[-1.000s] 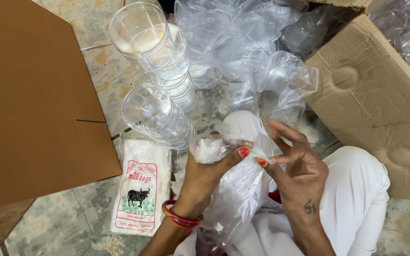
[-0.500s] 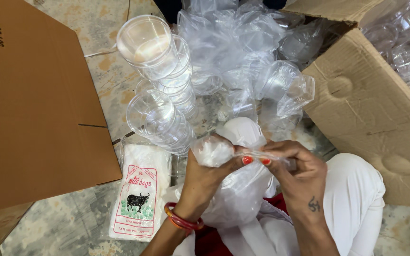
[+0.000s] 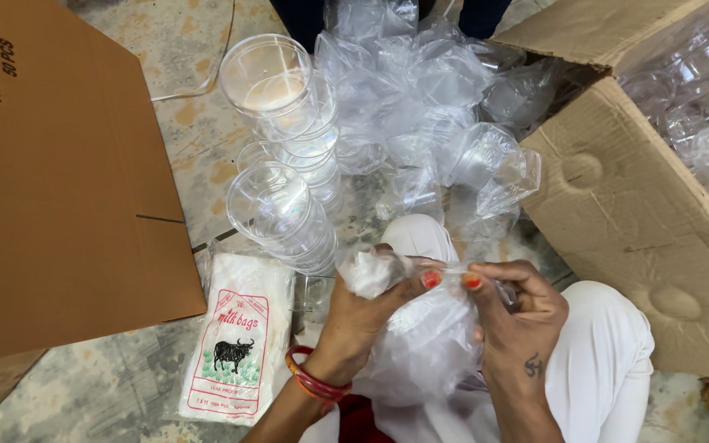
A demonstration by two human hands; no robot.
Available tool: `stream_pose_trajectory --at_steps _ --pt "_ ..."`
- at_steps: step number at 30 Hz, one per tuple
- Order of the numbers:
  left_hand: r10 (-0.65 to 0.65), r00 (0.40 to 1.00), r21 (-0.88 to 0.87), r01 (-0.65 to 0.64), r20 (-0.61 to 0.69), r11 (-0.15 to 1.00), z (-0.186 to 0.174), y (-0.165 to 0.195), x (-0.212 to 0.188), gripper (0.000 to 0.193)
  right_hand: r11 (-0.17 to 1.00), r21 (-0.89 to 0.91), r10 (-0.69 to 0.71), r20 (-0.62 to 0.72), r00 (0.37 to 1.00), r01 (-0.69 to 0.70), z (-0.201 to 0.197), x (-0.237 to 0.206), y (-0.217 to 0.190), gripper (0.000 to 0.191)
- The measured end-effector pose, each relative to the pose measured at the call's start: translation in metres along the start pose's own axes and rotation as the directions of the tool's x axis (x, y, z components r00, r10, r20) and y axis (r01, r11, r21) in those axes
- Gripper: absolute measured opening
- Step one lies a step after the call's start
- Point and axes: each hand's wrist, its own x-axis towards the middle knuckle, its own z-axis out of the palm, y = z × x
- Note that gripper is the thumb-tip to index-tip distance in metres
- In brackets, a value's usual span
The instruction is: The person sits on the floor and pulls clear plastic cups out of plastic bags, stacking the cups and placing them into cardboard boxes. They work through a pile of bagged cups, filling one box and then an adjacent box with stacked cups.
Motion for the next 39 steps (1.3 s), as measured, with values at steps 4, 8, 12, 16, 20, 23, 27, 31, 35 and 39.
stream_pose_trajectory --at_steps 4,8,12,16,20,23,27,31,35,39 --pt "-0.014 0.998 -0.013 0.015 0.055 1.0 -0.002 -0.004 -0.002 0.032 0.996 -0.066 0.052 -0.018 0.998 -0.053 0.006 -0.004 -0.006 0.02" --pt "0.062 0.997 0.017 -0.063 0.039 0.998 -0.004 -0.006 0.0 0.034 0.999 -0.05 -0.011 -0.007 1.0 0.01 0.007 -0.009 -0.006 0.023" --pt "-0.052 0.992 0.026 0.049 0.119 0.998 -0.002 -0.007 0.001 0.025 0.995 -0.044 -0.085 -0.002 0.996 0.085 0.006 -0.008 -0.001 0.025" --pt "-0.058 0.998 -0.039 0.058 0.016 0.998 0.003 -0.001 0.002 0.025 0.915 -0.045 -0.393 0.123 0.911 0.4 0.007 -0.003 0.004 0.029" --pt "-0.201 0.972 -0.141 0.217 0.121 0.966 0.001 0.007 -0.008 0.034 0.945 0.316 -0.138 0.152 0.979 0.084 0.007 -0.003 0.008 0.025" --pt "-0.337 0.929 -0.121 0.356 0.152 0.927 -0.005 0.009 -0.014 0.041 0.872 0.445 0.123 0.205 0.971 -0.204 0.006 -0.003 0.01 0.023" --pt "-0.32 0.932 0.065 0.313 0.172 0.948 -0.018 0.003 -0.023 0.052 0.857 0.453 0.112 0.299 0.948 -0.245 0.011 0.002 0.009 0.025" --pt "-0.259 0.959 -0.219 0.279 0.116 0.935 -0.045 -0.011 -0.033 0.047 0.979 0.2 -0.046 0.337 0.94 -0.024 0.027 0.003 0.002 0.027" --pt "-0.269 0.918 -0.556 0.391 0.291 0.734 -0.073 -0.029 -0.039 0.037 0.788 0.517 -0.045 0.59 0.806 -0.334 0.041 0.004 -0.004 0.021" --pt "-0.271 0.938 -0.694 0.342 0.215 0.634 -0.111 -0.018 -0.045 0.026 0.366 0.617 -0.134 0.776 0.616 -0.697 0.045 0.027 -0.005 0.015"
